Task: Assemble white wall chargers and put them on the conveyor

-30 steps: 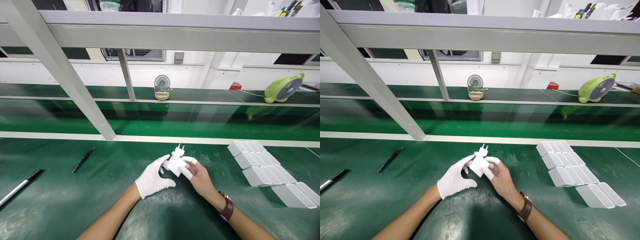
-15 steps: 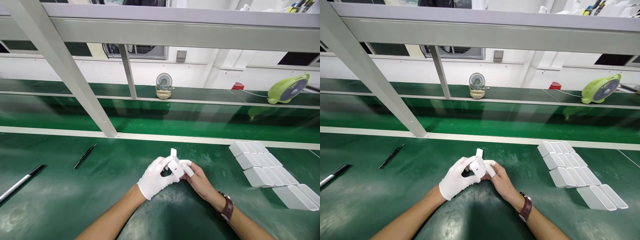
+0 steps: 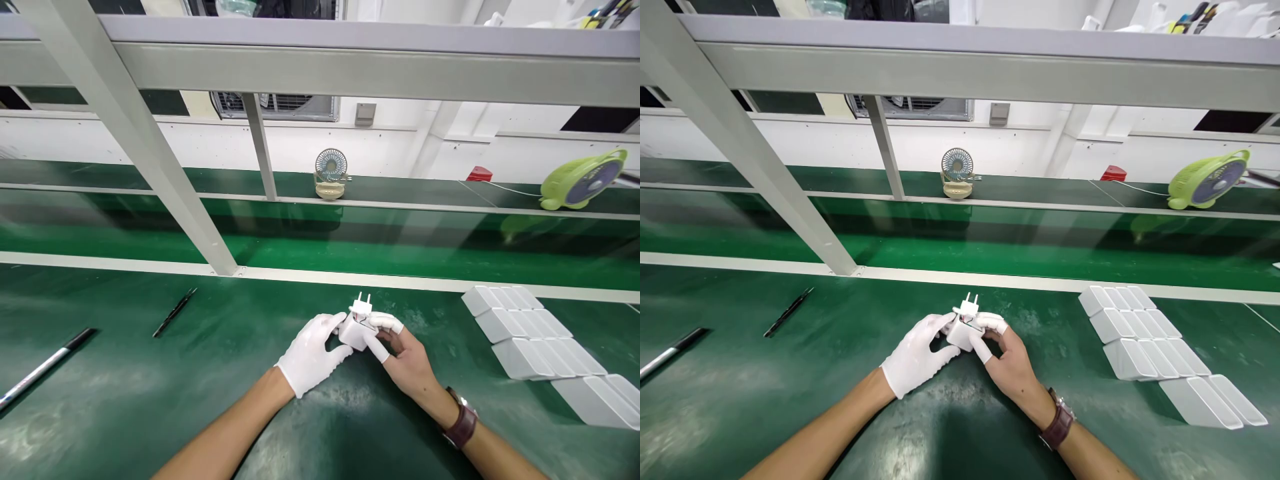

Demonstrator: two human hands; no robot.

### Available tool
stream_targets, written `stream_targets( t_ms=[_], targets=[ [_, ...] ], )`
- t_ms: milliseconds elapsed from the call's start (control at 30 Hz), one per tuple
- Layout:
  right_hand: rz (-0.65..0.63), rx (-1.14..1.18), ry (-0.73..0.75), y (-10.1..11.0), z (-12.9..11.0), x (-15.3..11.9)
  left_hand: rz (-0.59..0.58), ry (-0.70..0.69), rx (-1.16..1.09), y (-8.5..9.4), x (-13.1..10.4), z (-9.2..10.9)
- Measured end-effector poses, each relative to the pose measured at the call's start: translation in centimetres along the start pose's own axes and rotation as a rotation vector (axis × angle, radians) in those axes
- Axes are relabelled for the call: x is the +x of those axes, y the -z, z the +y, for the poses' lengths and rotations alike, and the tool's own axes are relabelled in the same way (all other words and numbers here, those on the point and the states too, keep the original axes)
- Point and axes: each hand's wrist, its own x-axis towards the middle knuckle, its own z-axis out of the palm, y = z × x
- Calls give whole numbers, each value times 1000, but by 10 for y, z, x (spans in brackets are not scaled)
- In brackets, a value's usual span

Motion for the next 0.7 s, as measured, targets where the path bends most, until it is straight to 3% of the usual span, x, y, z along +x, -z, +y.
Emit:
stream_targets(
  t_ms=[200,400,467,567,700],
  targets=[
    [-114,-374,155,2,3,-1,12,-4,-18,-1,5,-7],
    [-166,-455,52,6,5,-8,175,10,50,0,4,-21],
    [-110,-528,115,8,6,-10,273,49,81,11,8,-28],
    [-45,-577,361,10,6,-16,485,150,131,40,13,-36],
    [-131,-544,703,8,1,-24,677,247,212,90,4,-46]
  ],
)
